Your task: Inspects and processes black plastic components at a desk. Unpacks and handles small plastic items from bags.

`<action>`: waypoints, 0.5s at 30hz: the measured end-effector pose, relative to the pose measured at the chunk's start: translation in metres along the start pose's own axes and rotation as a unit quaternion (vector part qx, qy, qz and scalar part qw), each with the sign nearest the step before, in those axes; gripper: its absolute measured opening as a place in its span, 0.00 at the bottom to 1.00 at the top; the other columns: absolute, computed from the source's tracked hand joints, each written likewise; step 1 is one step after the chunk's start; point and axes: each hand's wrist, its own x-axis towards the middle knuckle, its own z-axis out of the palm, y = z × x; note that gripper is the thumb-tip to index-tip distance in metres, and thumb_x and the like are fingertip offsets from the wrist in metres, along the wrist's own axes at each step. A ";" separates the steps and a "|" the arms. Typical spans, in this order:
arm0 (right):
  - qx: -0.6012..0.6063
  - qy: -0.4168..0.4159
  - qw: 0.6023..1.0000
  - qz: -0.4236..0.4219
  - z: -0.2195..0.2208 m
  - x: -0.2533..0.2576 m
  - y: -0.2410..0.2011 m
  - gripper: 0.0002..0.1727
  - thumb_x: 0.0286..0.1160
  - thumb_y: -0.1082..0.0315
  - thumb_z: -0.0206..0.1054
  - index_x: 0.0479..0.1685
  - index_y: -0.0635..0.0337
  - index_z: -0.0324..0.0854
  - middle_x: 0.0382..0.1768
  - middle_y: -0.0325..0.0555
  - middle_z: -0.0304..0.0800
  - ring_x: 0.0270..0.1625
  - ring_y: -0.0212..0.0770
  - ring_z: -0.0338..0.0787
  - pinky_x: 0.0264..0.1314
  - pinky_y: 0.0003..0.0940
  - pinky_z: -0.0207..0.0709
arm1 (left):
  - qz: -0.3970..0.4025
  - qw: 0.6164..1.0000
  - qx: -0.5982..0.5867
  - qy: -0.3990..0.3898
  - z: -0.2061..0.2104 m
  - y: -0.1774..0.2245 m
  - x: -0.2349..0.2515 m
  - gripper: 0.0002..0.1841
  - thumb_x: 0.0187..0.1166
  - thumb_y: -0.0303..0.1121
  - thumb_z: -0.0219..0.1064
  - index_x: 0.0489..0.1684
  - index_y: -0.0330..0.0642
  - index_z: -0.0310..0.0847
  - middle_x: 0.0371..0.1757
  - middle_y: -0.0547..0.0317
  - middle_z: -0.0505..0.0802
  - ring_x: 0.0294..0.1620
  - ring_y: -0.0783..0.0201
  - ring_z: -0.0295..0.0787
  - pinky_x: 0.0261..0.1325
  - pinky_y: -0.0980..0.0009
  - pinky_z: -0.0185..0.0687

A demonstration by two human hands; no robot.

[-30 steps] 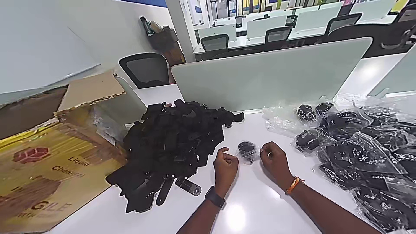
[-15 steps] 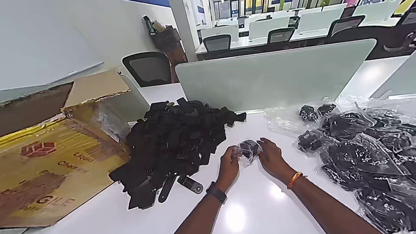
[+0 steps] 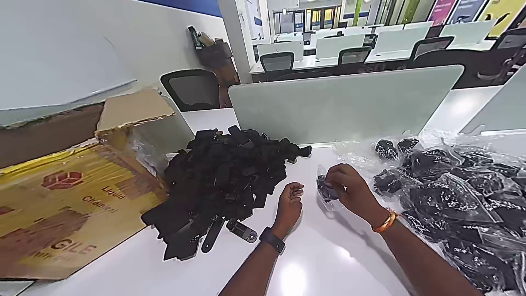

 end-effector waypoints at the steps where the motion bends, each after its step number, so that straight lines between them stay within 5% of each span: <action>1: -0.058 -0.009 0.998 -0.029 -0.007 0.002 -0.007 0.10 0.82 0.67 0.61 0.43 0.51 0.90 0.51 0.43 0.91 0.58 0.44 0.87 0.60 0.48 0.77 | 0.001 1.000 0.004 -0.003 0.001 0.000 0.000 0.29 0.65 0.11 0.58 0.71 0.28 0.71 0.67 0.43 0.88 0.64 0.57 0.89 0.63 0.62 0.87; 5: -0.113 0.078 0.987 -0.082 -0.019 0.001 -0.018 0.10 0.84 0.69 0.60 0.44 0.50 0.89 0.47 0.42 0.93 0.54 0.43 0.88 0.56 0.44 0.77 | 0.039 0.999 -0.011 -0.012 0.000 -0.002 -0.001 0.25 0.70 0.14 0.55 0.70 0.25 0.72 0.64 0.44 0.89 0.62 0.61 0.89 0.66 0.65 0.85; 8: -0.103 0.026 0.990 -0.092 -0.015 0.001 -0.024 0.11 0.83 0.70 0.58 0.43 0.51 0.88 0.47 0.42 0.93 0.52 0.45 0.90 0.51 0.45 0.79 | 0.055 0.997 -0.041 -0.016 -0.001 0.001 -0.003 0.19 0.81 0.20 0.51 0.67 0.23 0.73 0.56 0.46 0.91 0.56 0.65 0.90 0.63 0.67 0.86; 15: -0.078 0.023 0.995 -0.061 -0.011 0.000 -0.028 0.10 0.80 0.72 0.58 0.43 0.57 0.88 0.47 0.47 0.93 0.51 0.44 0.92 0.54 0.43 0.86 | 0.063 0.996 -0.049 -0.044 -0.003 -0.005 -0.002 0.21 0.78 0.21 0.44 0.65 0.24 0.75 0.53 0.48 0.94 0.54 0.60 0.93 0.59 0.62 0.88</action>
